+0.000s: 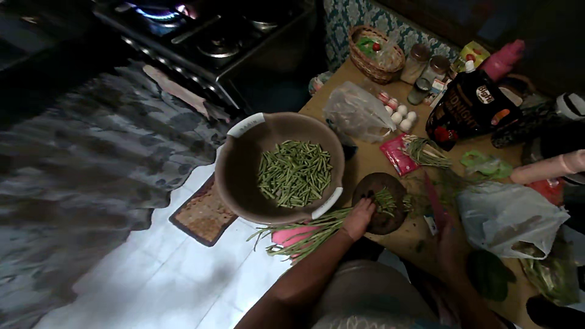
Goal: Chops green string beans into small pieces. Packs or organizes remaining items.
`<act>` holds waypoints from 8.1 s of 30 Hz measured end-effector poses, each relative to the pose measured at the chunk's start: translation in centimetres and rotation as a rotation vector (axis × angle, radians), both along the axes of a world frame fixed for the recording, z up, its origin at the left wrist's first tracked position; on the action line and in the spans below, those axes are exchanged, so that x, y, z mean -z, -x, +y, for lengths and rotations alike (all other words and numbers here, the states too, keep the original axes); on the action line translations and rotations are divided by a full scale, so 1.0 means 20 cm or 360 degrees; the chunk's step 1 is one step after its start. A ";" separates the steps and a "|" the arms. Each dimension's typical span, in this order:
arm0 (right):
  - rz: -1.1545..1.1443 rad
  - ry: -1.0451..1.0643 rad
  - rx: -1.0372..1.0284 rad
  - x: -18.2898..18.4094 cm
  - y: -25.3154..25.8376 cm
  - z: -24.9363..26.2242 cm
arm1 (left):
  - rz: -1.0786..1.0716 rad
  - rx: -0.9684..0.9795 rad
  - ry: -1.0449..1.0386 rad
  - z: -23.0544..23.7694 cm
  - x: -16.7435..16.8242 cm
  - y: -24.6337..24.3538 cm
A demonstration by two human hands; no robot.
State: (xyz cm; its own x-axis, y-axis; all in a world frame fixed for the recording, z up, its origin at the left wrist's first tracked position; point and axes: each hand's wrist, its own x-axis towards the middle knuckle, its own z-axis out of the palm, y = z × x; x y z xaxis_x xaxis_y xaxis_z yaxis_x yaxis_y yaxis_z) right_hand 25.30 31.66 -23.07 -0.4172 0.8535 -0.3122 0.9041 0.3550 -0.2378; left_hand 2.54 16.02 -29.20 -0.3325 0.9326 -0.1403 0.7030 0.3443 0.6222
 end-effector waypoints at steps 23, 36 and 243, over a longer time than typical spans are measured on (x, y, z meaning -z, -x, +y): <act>-0.0168 0.0228 -0.1100 0.14 0.60 0.02 | 0.0089 -0.0028 -0.0130 -0.02 0.02 -0.02; -0.0117 0.0342 -0.0944 0.09 0.74 0.08 | 0.0074 -0.0009 -0.0095 -0.01 0.00 -0.01; -0.0074 0.0200 -0.0688 0.10 0.66 0.03 | 0.0271 0.0188 0.0403 -0.02 -0.07 0.00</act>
State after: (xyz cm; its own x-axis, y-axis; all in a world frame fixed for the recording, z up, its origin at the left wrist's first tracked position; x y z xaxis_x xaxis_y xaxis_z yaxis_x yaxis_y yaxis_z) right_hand 12.09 32.33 -25.15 -0.7102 0.5582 -0.4291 0.6899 0.6731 -0.2662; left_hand 2.54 15.58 -27.88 -0.2626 0.9088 -0.3242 0.8342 0.3827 0.3971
